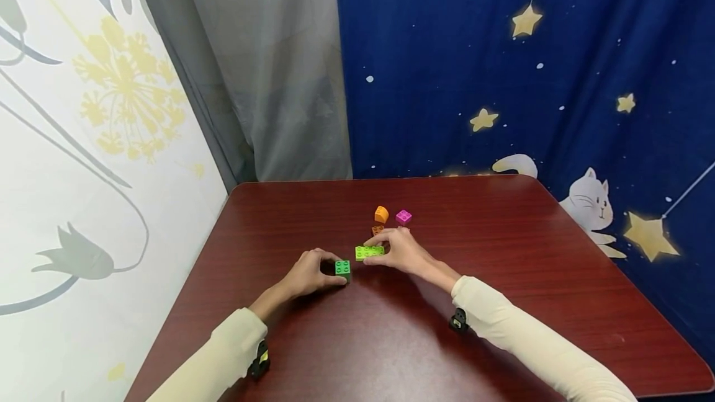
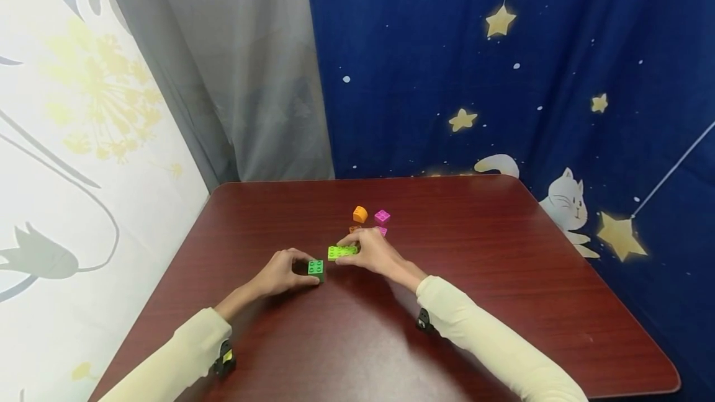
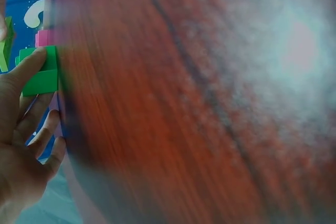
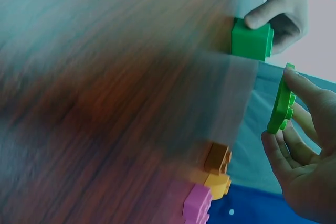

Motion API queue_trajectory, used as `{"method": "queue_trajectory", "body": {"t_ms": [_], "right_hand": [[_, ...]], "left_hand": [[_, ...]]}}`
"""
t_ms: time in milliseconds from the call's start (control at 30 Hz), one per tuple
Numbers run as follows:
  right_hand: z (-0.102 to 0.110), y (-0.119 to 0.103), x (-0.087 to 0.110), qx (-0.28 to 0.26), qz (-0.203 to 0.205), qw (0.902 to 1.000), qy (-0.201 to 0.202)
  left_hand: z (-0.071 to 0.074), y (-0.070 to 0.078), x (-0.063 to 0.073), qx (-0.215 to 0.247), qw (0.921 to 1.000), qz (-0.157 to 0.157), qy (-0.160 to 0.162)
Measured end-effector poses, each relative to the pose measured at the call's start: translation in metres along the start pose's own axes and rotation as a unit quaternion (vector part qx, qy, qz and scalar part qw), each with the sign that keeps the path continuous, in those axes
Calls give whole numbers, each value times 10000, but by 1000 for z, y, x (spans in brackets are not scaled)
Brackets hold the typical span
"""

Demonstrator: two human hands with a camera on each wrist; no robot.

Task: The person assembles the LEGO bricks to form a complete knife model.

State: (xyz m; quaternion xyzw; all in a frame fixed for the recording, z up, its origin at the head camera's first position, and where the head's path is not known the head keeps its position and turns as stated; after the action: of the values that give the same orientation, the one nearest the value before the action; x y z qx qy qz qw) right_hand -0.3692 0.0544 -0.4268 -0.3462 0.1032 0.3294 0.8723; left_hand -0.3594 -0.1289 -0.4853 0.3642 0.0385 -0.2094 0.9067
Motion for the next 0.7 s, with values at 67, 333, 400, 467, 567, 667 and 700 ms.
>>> {"method": "queue_trajectory", "body": {"t_ms": [67,333,400,467,567,667,700], "right_hand": [[-4,-4,-1,-71,49,10000,-30],[-20,-18,-6,-82,266,9996,-42],[-25,-20,-8,-36,380,9993,-42],[-30,-23,-9,27,489,9988,-50],[-37,-26,-11,86,584,9982,-83],[-41,-30,-12,112,604,9980,-130],[-43,-31,-12,110,593,9981,-143]], "left_hand": [[0,0,-1,-20,10000,-2,-4],[2,2,-2,-35,10000,-57,-27],[2,1,-2,-39,10000,-44,-63],[2,1,-3,-68,9999,-82,-66],[1,2,-3,-142,9998,-167,-27],[2,2,-4,-245,9995,-191,33],[2,2,-4,-273,9994,-184,51]]}}
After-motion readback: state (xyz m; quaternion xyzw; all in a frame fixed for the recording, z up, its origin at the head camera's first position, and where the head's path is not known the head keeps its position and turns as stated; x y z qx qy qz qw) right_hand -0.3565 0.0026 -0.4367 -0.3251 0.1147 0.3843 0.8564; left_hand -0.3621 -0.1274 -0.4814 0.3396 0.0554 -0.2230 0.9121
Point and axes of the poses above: each hand's wrist, its own x-axis away from the middle knuckle, its own z-axis out of the back of the hand, y = z × x, the point moved 9 cm from there along -x, towards the middle knuckle, and after that the axes turned 6 degrees about y, right-handed, at the moved point
